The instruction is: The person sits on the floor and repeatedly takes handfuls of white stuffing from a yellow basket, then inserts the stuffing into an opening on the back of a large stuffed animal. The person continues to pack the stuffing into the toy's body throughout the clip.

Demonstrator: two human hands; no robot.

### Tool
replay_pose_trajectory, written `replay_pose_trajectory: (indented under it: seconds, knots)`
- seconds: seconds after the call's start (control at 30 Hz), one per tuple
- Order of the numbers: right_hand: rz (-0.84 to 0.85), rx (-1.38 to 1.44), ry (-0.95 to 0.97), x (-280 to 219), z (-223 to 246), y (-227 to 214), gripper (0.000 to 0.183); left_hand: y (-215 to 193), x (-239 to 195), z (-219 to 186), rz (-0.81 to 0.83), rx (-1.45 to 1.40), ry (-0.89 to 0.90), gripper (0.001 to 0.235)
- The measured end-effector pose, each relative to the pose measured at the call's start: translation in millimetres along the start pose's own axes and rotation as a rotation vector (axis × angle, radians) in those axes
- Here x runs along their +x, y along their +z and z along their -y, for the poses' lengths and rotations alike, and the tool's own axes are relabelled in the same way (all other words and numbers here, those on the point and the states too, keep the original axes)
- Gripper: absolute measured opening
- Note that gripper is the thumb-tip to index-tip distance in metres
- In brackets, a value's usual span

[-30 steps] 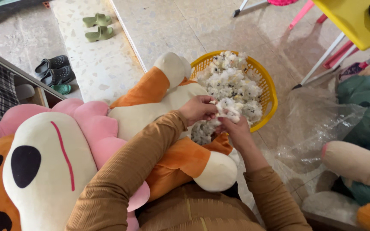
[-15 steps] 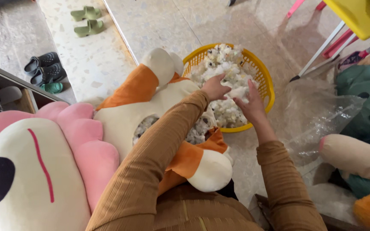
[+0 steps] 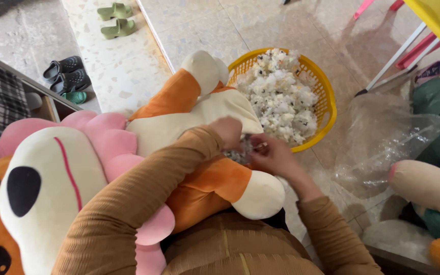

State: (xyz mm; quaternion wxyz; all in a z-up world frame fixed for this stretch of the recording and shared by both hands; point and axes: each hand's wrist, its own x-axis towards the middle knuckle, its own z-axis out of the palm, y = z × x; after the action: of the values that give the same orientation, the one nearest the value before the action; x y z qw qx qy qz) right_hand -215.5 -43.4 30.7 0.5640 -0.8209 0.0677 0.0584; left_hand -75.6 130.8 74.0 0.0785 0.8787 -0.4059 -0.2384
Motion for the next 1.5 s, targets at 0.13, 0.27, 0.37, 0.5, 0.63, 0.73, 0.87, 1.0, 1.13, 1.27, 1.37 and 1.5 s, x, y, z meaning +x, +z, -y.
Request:
replay_pose_trajectory:
  seconds: [0.13,0.27,0.37,0.5,0.63,0.73,0.87,1.0,1.13,1.27,1.37,1.5]
  knots:
    - [-0.039,-0.394,-0.307,7.8,-9.1,30.6,0.044,15.7,-13.6,-5.0,0.048,-0.016,-0.054,0.043]
    - [-0.098,-0.197,-0.183,21.8,-41.5,35.9,0.022,28.7,-11.5,-6.4,0.058,-0.008,-0.089,0.044]
    - [-0.143,-0.029,-0.091,26.5,-56.7,21.7,0.018,35.3,-7.4,-2.4,0.037,0.047,-0.051,0.036]
    - [-0.054,0.294,-0.012,21.9,-42.2,-2.0,0.016,27.9,0.7,-0.3,0.071,-0.081,-0.052,0.042]
    - [-0.028,0.512,0.050,8.5,-9.8,-5.6,0.031,5.0,6.5,14.4,-0.099,-0.462,0.104,0.040]
    - [0.026,0.464,0.051,6.2,2.6,-2.4,0.051,1.1,7.2,19.6,-0.034,-0.683,0.057,0.041]
    - [0.036,0.317,-0.065,19.8,-15.4,9.1,0.047,15.2,15.0,13.2,-0.242,-0.644,0.129,0.036]
    - [0.065,0.205,-0.115,31.8,-52.5,15.8,0.035,18.2,27.8,26.4,-0.378,-0.671,0.151,0.033]
    - [-0.023,0.260,-0.004,27.4,-55.7,12.3,0.030,5.3,30.5,44.8,-0.254,-0.830,0.040,0.034]
    - [-0.061,0.540,-0.004,13.0,-22.7,-4.0,0.027,-5.0,21.7,43.7,-0.126,-0.860,0.028,0.038]
    - [-0.038,0.780,0.062,5.5,2.3,-10.1,0.026,-8.3,15.5,37.0,0.075,-0.825,0.119,0.047]
    - [-0.020,0.991,0.094,7.3,11.2,-3.7,0.027,16.1,12.6,27.4,0.116,-0.542,0.225,0.066]
